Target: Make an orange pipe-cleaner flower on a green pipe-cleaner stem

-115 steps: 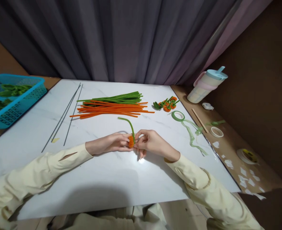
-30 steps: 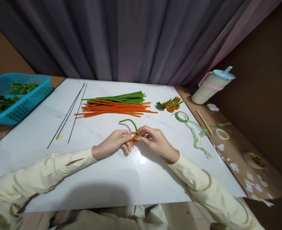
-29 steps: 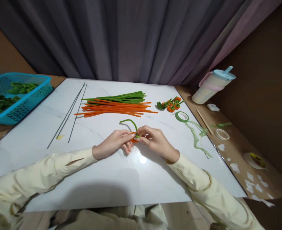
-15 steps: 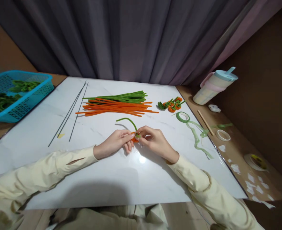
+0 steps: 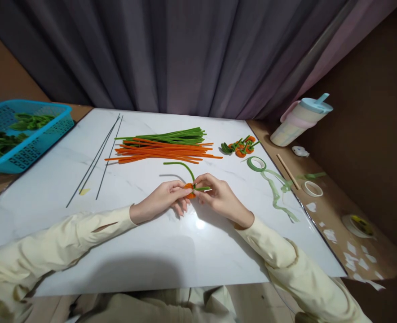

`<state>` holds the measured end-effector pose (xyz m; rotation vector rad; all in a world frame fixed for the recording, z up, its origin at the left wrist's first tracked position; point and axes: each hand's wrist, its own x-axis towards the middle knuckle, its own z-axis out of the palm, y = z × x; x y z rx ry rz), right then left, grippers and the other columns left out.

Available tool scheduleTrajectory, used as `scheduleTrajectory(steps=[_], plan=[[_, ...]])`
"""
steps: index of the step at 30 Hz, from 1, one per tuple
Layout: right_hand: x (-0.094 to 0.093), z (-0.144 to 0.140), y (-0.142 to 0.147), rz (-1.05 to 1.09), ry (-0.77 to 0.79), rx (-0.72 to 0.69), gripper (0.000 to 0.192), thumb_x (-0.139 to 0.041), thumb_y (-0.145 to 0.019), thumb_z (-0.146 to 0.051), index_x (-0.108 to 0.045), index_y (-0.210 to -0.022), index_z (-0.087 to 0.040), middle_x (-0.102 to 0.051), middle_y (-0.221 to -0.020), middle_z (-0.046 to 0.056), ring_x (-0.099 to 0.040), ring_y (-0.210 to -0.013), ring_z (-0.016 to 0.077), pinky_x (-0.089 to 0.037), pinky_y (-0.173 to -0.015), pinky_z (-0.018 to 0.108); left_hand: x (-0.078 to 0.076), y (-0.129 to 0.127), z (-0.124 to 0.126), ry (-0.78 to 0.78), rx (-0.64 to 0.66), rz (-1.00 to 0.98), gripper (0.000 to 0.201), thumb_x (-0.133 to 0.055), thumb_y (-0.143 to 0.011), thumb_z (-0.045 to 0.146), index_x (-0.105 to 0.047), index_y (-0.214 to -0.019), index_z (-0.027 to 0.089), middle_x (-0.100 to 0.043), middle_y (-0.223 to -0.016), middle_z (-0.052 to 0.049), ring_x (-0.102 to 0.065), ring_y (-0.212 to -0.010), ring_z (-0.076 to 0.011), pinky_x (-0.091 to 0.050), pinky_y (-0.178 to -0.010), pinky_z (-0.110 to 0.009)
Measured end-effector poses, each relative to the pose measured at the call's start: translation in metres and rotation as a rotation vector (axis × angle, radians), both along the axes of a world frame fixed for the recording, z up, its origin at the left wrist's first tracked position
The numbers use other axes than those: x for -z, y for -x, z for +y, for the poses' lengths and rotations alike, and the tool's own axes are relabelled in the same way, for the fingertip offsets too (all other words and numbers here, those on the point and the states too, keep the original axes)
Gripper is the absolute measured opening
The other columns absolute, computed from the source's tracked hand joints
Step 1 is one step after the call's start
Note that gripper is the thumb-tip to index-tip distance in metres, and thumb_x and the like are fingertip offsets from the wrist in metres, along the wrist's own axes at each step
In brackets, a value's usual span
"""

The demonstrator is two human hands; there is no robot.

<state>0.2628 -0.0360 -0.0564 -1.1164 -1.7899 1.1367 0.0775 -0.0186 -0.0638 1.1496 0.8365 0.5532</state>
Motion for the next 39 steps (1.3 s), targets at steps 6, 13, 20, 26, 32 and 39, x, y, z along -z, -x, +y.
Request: scheduleTrajectory(steps=[6, 13, 20, 26, 32, 39], plan=[[0.0011, 0.0005, -0.0005, -0.027, -0.021, 0.0, 0.013, -0.054, -0.081, -0.021, -0.048, -0.093, -0.018, -0.062, -0.082, 0.003, -0.057, -0.066, 0.0114, -0.047, -0.058, 0.022, 0.0018, 0.0012, -0.0006, -0.021, -0.012, -0.026, 0.026, -0.063, -0.08, 0.036, -0.053, -0.087, 0.012, -0.062, -0.073, -0.005, -0.062, -0.06, -0.0136, -0.052, -0.05, -0.023], [0.0082, 0.0028, -0.001, 0.05, 0.055, -0.015, 0.014, -0.055, -0.083, -0.028, -0.047, -0.09, -0.019, -0.057, -0.074, -0.001, -0.051, -0.052, 0.0087, -0.046, -0.052, 0.023, 0.0039, 0.0037, 0.0003, -0.065, 0.003, -0.045, 0.025, -0.062, -0.081, 0.033, -0.053, -0.09, 0.012, -0.062, -0.071, -0.003, -0.061, -0.059, -0.0123, -0.051, -0.048, -0.02], [0.0071, 0.001, 0.0029, 0.031, 0.037, 0.01, 0.015, -0.057, -0.081, -0.028, -0.046, -0.085, -0.019, -0.057, -0.072, -0.001, -0.051, -0.054, 0.0095, -0.043, -0.052, 0.023, 0.006, 0.004, 0.0024, -0.107, 0.002, -0.026, 0.021, -0.062, -0.081, 0.031, -0.055, -0.082, 0.011, -0.062, -0.067, -0.002, -0.058, -0.051, -0.0096, -0.049, -0.047, -0.02], [0.009, -0.0011, 0.0044, -0.004, 0.024, 0.036, 0.011, -0.057, -0.08, -0.022, -0.047, -0.083, -0.019, -0.056, -0.071, -0.002, -0.05, -0.054, 0.0093, -0.041, -0.052, 0.022, 0.0043, 0.0033, 0.0005, -0.114, 0.011, -0.003, 0.02, -0.062, -0.079, 0.029, -0.053, -0.08, 0.011, -0.062, -0.063, -0.001, -0.057, -0.049, -0.0087, -0.047, -0.049, -0.02], [0.0092, -0.002, 0.0047, -0.037, 0.023, 0.03, 0.009, -0.053, -0.082, -0.024, -0.045, -0.084, -0.019, -0.055, -0.068, -0.002, -0.049, -0.053, 0.0097, -0.041, -0.054, 0.022, 0.0052, 0.0011, -0.001, -0.164, 0.01, 0.016, 0.019, -0.059, -0.081, 0.029, -0.047, -0.083, 0.014, -0.061, -0.065, 0.001, -0.056, -0.047, -0.008, -0.046, -0.048, -0.02], [0.0044, -0.0047, 0.0029, -0.191, -0.069, -0.017, 0.006, -0.048, -0.086, -0.023, -0.044, -0.086, -0.019, -0.055, -0.066, -0.002, -0.048, -0.052, 0.0106, -0.038, -0.055, 0.022, 0.0054, 0.0012, -0.0007, -0.179, 0.046, 0.054, 0.016, -0.055, -0.083, 0.029, -0.047, -0.081, 0.015, -0.061, -0.067, 0.0, -0.055, -0.047, -0.0081, -0.046, -0.046, -0.021]])
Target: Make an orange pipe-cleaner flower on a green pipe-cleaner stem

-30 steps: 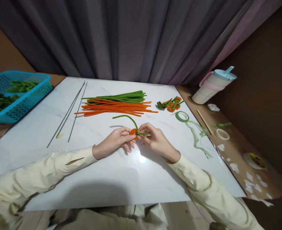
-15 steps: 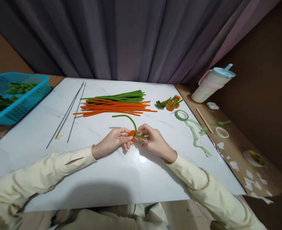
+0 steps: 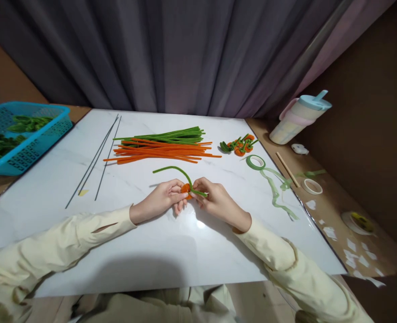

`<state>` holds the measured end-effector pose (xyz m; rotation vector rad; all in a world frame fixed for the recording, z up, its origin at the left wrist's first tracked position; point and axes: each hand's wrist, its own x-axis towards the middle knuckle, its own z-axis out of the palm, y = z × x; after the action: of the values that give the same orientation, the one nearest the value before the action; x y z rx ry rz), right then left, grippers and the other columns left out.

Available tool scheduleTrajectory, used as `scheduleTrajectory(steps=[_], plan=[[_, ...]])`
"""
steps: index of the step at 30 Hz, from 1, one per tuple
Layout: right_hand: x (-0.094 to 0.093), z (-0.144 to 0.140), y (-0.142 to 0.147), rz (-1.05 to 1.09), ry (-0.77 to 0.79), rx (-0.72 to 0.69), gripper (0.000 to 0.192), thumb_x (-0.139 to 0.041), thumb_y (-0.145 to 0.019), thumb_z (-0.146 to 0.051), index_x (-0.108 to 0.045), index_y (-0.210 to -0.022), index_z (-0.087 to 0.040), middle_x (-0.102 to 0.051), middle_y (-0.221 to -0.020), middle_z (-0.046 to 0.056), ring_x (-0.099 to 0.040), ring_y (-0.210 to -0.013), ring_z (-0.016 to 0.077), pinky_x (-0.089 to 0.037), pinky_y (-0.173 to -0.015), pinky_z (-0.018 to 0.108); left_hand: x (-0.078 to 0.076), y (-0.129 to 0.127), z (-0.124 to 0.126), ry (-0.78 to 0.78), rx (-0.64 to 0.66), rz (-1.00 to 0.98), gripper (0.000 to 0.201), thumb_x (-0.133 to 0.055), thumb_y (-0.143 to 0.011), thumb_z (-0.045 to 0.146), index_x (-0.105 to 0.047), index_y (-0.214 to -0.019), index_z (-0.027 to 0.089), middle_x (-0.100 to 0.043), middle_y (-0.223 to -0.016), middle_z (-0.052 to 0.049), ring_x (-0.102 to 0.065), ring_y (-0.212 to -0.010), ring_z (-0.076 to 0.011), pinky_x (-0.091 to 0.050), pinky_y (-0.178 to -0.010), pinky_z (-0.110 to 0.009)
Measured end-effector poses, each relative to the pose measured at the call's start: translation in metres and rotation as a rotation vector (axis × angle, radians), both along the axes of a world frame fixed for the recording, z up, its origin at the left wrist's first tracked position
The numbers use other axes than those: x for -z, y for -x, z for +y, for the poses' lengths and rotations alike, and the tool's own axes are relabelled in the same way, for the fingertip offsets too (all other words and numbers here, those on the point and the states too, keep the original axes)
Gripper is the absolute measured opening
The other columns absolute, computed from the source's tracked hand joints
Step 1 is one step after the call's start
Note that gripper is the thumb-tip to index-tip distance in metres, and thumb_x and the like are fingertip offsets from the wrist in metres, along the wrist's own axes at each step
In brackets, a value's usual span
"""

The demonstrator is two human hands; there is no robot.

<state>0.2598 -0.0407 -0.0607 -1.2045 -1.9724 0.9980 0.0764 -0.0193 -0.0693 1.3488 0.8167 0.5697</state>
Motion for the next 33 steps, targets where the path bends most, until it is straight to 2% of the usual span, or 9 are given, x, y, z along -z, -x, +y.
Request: scheduleTrajectory(steps=[7, 14, 22, 24, 28, 33], plan=[[-0.0089, -0.0052, 0.0009, -0.187, -0.088, -0.027, 0.004, -0.043, -0.086, -0.014, -0.046, -0.086, -0.017, -0.06, -0.072, 0.002, -0.049, -0.055, 0.0114, -0.035, -0.055, 0.022, -0.0027, -0.0015, -0.0043, -0.054, 0.004, 0.077, 0.015, -0.052, -0.084, 0.028, -0.047, -0.081, 0.015, -0.059, -0.065, 0.001, -0.053, -0.046, -0.0082, -0.045, -0.044, -0.021], [-0.0041, -0.0033, 0.0007, -0.182, -0.168, -0.048, 0.01, -0.04, -0.081, -0.009, -0.046, -0.081, -0.017, -0.055, -0.065, 0.001, -0.047, -0.054, 0.0122, -0.033, -0.053, 0.022, -0.0002, -0.0015, -0.0063, -0.08, -0.021, 0.07, 0.017, -0.053, -0.084, 0.031, -0.048, -0.081, 0.015, -0.056, -0.064, 0.002, -0.052, -0.046, -0.0085, -0.046, -0.043, -0.021], [-0.0053, -0.0054, 0.0008, -0.129, -0.144, -0.041, 0.014, -0.039, -0.076, -0.007, -0.045, -0.078, -0.019, -0.054, -0.064, 0.0, -0.044, -0.053, 0.0118, -0.033, -0.054, 0.022, 0.0017, 0.0002, -0.0048, -0.083, 0.002, 0.058, 0.021, -0.052, -0.085, 0.035, -0.048, -0.079, 0.016, -0.057, -0.065, 0.001, -0.053, -0.046, -0.0087, -0.046, -0.044, -0.021], [-0.0067, -0.0058, 0.0022, -0.093, -0.085, -0.014, 0.012, -0.04, -0.078, -0.009, -0.045, -0.077, -0.019, -0.054, -0.061, -0.001, -0.045, -0.052, 0.0118, -0.034, -0.053, 0.023, -0.0001, 0.0, -0.005, -0.09, -0.007, 0.069, 0.02, -0.052, -0.084, 0.036, -0.049, -0.081, 0.016, -0.056, -0.063, 0.002, -0.052, -0.046, -0.0088, -0.045, -0.044, -0.021], [-0.0093, -0.0059, 0.0054, 0.01, 0.16, 0.01, 0.008, -0.041, -0.083, -0.015, -0.041, -0.077, -0.02, -0.054, -0.056, -0.003, -0.047, -0.044, 0.0104, -0.038, -0.049, 0.022, -0.0034, 0.0006, -0.0074, -0.178, -0.038, 0.123, 0.018, -0.051, -0.085, 0.035, -0.049, -0.085, 0.017, -0.054, -0.064, 0.003, -0.05, -0.05, -0.0094, -0.042, -0.045, -0.02], [-0.0078, -0.0037, 0.0059, 0.179, 0.364, 0.003, 0.009, -0.046, -0.084, -0.02, -0.038, -0.079, -0.02, -0.056, -0.058, -0.004, -0.05, -0.039, 0.0098, -0.041, -0.042, 0.022, -0.0014, 0.0022, -0.009, -0.544, -0.058, 0.273, 0.015, -0.047, -0.088, 0.03, -0.055, -0.093, 0.018, -0.056, -0.071, 0.001, -0.052, -0.063, -0.0119, -0.042, -0.062, -0.023]])
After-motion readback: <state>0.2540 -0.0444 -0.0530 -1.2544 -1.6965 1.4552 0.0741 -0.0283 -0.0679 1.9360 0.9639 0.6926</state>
